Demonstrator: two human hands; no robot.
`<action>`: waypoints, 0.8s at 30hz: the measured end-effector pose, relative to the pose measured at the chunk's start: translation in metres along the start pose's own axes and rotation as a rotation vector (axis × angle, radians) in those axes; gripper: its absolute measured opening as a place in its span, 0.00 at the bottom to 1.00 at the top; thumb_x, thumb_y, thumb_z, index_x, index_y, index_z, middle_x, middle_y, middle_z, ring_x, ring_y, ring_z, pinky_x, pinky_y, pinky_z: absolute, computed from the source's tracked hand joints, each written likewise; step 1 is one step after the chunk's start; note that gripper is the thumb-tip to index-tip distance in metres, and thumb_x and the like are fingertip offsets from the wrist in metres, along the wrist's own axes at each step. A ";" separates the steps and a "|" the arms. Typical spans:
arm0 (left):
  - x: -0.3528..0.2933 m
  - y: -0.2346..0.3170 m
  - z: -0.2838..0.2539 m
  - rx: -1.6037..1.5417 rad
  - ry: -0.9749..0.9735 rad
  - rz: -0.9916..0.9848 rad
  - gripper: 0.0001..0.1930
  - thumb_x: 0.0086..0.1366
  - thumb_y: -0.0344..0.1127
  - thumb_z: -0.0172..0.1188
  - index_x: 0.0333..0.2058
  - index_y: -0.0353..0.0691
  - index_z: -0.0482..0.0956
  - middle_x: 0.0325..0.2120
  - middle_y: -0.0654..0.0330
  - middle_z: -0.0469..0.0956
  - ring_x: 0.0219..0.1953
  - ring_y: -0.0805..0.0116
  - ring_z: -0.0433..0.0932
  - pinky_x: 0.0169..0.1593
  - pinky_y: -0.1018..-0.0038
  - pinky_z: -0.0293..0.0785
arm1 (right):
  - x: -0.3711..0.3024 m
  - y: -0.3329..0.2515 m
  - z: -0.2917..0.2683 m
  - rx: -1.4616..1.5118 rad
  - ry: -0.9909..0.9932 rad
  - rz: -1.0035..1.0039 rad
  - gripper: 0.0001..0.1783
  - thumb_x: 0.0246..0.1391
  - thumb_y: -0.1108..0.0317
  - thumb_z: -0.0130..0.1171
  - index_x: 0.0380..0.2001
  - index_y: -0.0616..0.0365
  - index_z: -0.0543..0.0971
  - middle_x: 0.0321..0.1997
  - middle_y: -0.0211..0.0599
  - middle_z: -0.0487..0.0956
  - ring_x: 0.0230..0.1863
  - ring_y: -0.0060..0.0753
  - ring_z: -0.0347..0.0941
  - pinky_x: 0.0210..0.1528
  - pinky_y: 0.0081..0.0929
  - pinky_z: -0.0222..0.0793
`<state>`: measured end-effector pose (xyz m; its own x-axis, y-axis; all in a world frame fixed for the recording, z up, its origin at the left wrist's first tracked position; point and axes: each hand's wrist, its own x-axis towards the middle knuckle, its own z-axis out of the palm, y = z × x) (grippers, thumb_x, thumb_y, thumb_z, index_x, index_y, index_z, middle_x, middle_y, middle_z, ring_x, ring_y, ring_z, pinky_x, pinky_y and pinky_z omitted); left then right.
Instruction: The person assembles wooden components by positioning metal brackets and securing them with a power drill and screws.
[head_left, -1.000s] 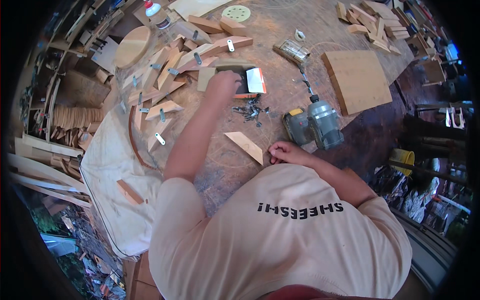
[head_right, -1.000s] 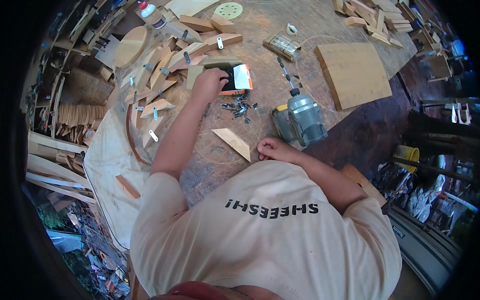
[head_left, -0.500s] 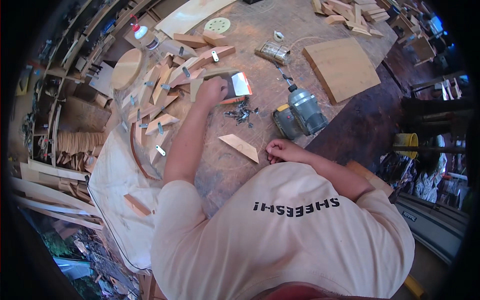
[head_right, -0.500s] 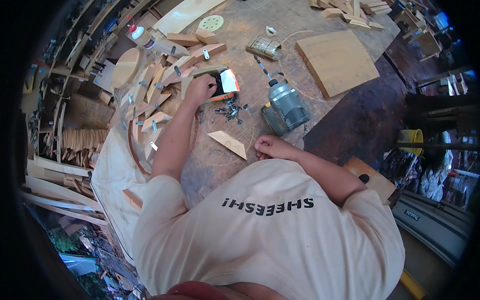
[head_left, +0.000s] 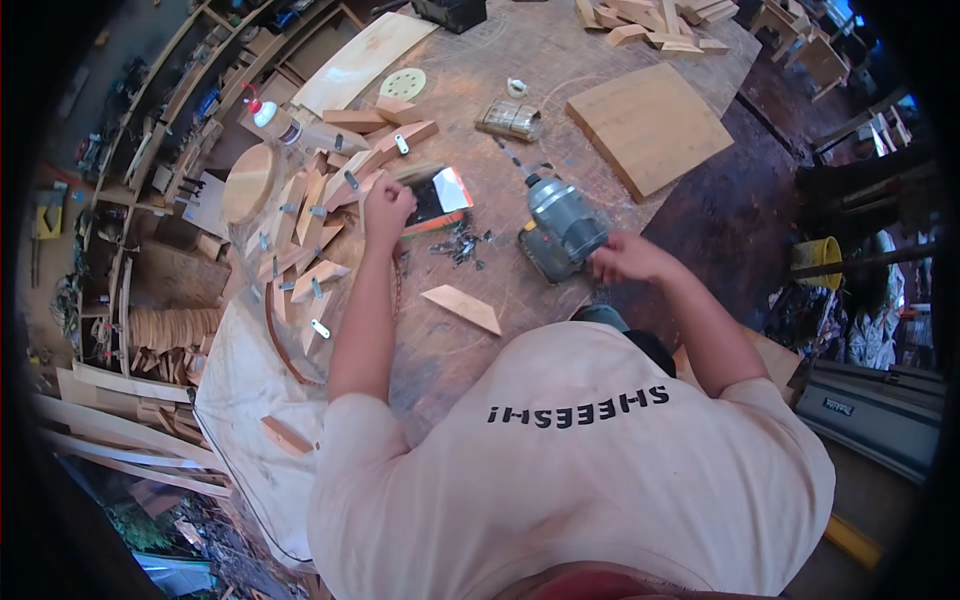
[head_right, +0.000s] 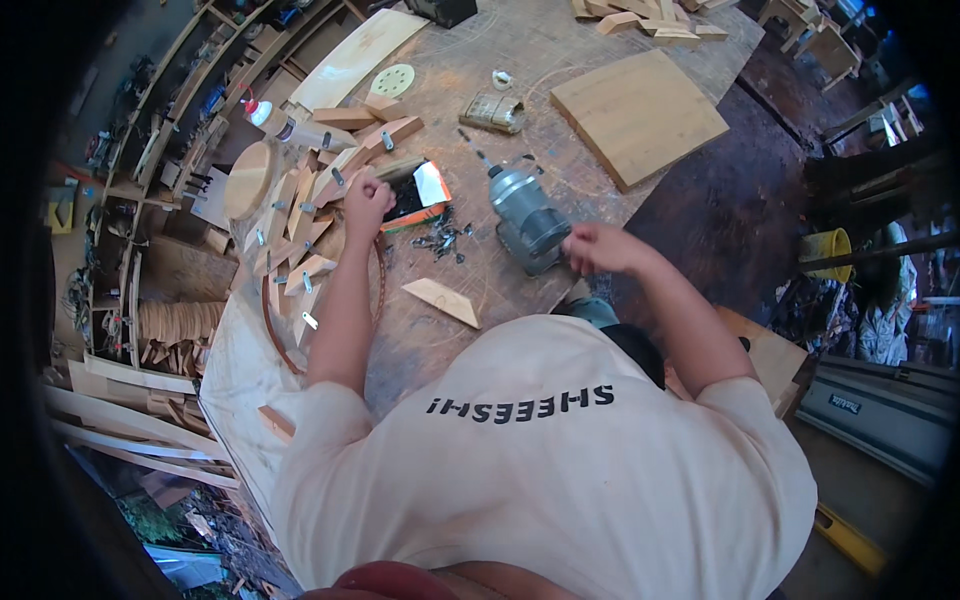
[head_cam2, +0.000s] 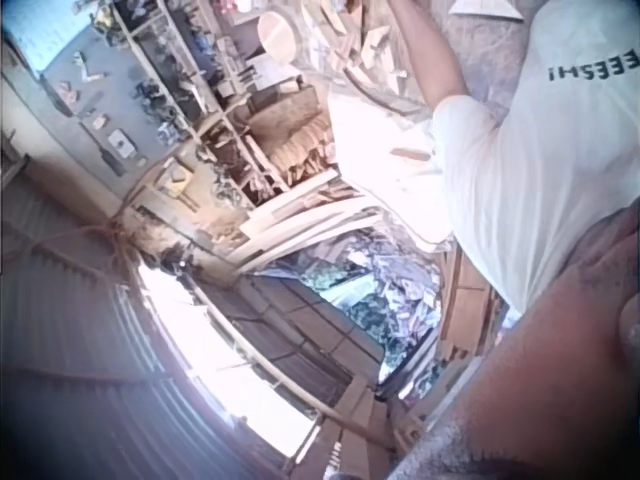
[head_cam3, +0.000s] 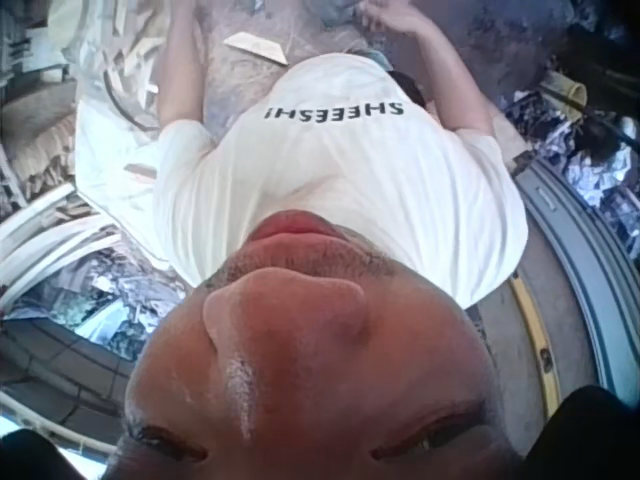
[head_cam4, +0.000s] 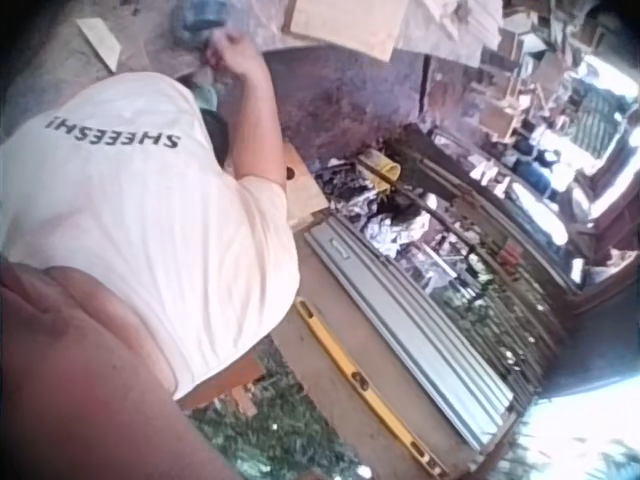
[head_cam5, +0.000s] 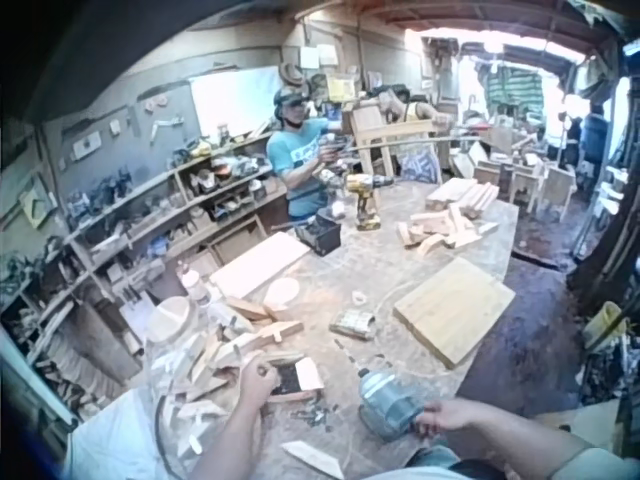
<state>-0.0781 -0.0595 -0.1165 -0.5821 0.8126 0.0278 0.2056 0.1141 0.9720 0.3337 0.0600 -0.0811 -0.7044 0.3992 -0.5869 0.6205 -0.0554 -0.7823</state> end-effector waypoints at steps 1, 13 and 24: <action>-0.013 0.008 0.003 0.012 0.021 0.002 0.03 0.63 0.27 0.54 0.34 0.37 0.69 0.21 0.63 0.73 0.22 0.78 0.72 0.24 0.82 0.69 | 0.015 0.010 -0.014 0.034 0.108 -0.131 0.12 0.60 0.60 0.51 0.29 0.58 0.75 0.25 0.30 0.77 0.23 0.21 0.72 0.26 0.24 0.68; -0.157 0.003 0.072 0.636 0.168 0.219 0.09 0.61 0.28 0.55 0.41 0.37 0.77 0.27 0.56 0.77 0.32 0.62 0.76 0.39 0.69 0.71 | 0.225 -0.056 -0.098 -0.296 0.590 -0.381 0.12 0.52 0.62 0.55 0.32 0.56 0.82 0.39 0.47 0.79 0.41 0.50 0.76 0.45 0.43 0.71; -0.163 0.002 0.116 0.836 0.244 -0.063 0.08 0.55 0.33 0.58 0.35 0.45 0.81 0.27 0.59 0.81 0.34 0.61 0.78 0.53 0.62 0.62 | 0.264 -0.069 -0.090 -0.683 0.689 -0.653 0.17 0.47 0.69 0.54 0.42 0.62 0.79 0.57 0.49 0.69 0.59 0.48 0.63 0.58 0.42 0.61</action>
<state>0.1082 -0.1251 -0.1467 -0.7442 0.6568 0.1217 0.6216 0.6142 0.4861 0.1355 0.2512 -0.1632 -0.7519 0.5938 0.2867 0.4138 0.7634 -0.4959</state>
